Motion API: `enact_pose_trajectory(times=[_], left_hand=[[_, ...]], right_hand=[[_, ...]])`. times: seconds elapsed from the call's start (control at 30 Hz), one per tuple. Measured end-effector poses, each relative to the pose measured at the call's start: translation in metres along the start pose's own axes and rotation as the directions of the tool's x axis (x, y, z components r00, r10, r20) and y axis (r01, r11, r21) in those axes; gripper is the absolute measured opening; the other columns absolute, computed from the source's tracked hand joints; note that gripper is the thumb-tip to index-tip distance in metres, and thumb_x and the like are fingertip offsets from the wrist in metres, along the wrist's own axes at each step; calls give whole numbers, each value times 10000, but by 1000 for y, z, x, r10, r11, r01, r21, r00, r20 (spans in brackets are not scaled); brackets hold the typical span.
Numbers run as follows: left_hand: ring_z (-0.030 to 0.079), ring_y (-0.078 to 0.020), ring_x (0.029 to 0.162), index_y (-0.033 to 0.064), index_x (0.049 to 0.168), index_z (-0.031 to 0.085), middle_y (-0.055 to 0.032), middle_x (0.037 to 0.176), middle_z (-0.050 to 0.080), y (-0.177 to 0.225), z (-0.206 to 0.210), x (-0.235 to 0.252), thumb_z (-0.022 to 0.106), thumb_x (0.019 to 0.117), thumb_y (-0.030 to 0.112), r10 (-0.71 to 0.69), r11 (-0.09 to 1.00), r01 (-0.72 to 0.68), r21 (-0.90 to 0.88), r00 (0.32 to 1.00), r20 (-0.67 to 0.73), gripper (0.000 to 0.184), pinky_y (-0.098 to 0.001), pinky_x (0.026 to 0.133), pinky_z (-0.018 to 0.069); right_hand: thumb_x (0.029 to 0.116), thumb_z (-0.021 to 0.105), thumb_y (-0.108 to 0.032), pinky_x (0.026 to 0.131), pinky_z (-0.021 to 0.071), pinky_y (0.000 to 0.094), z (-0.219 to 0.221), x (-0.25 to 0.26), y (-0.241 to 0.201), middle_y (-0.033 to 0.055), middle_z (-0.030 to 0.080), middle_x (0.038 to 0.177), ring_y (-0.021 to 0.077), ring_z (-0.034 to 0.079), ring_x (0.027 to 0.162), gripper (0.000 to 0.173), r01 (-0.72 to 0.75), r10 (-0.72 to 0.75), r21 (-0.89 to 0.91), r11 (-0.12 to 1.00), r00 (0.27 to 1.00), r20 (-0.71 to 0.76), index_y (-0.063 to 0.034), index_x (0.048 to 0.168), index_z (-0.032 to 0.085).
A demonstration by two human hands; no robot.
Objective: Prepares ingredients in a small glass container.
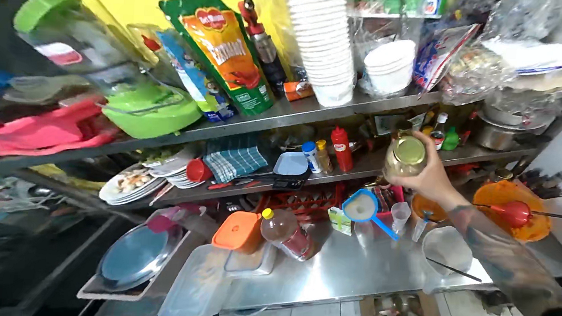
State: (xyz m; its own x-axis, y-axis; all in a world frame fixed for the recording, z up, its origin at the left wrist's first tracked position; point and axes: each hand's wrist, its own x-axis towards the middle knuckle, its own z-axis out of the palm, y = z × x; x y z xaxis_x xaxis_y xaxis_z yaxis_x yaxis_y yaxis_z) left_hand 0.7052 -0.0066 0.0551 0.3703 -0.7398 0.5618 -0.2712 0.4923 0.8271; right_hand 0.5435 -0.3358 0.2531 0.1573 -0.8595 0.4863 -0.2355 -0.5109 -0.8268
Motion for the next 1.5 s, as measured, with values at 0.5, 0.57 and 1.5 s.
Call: enact_pose_trajectory(times=[0.5,0.57,1.5], left_hand=[[621,-133,1229,-113,1432,391,-164,1327,631,38,113,-41,1000,546,279,-218,942,269,-199,944,247,1145,-321,1089,509],[623,-145,1235,-127,1439,379,-188,1339,627,45,118,-45,1004,541,285,-268,940,321,-117,906,328,1170,-333,1088,511],[659,-148,1162,-58,1430,446,-150,1293,654,48,271,-101,1024,465,300,-476,879,389,275,695,539,1181,-344,1037,559]], right_hand=[[587,991,-451,1192,419,439,-82,-308,-26,104,539,1474,236,483,1397,1076,-59,1,155,986,936,351,-134,1482,486],[608,982,-449,1191,421,443,-98,-305,-22,110,527,1492,246,481,1403,1052,-75,-14,227,971,931,366,-117,1477,490],[913,772,-332,1048,486,508,-311,-293,64,44,581,1433,327,544,1279,575,380,-124,-128,916,573,810,-314,1453,574]])
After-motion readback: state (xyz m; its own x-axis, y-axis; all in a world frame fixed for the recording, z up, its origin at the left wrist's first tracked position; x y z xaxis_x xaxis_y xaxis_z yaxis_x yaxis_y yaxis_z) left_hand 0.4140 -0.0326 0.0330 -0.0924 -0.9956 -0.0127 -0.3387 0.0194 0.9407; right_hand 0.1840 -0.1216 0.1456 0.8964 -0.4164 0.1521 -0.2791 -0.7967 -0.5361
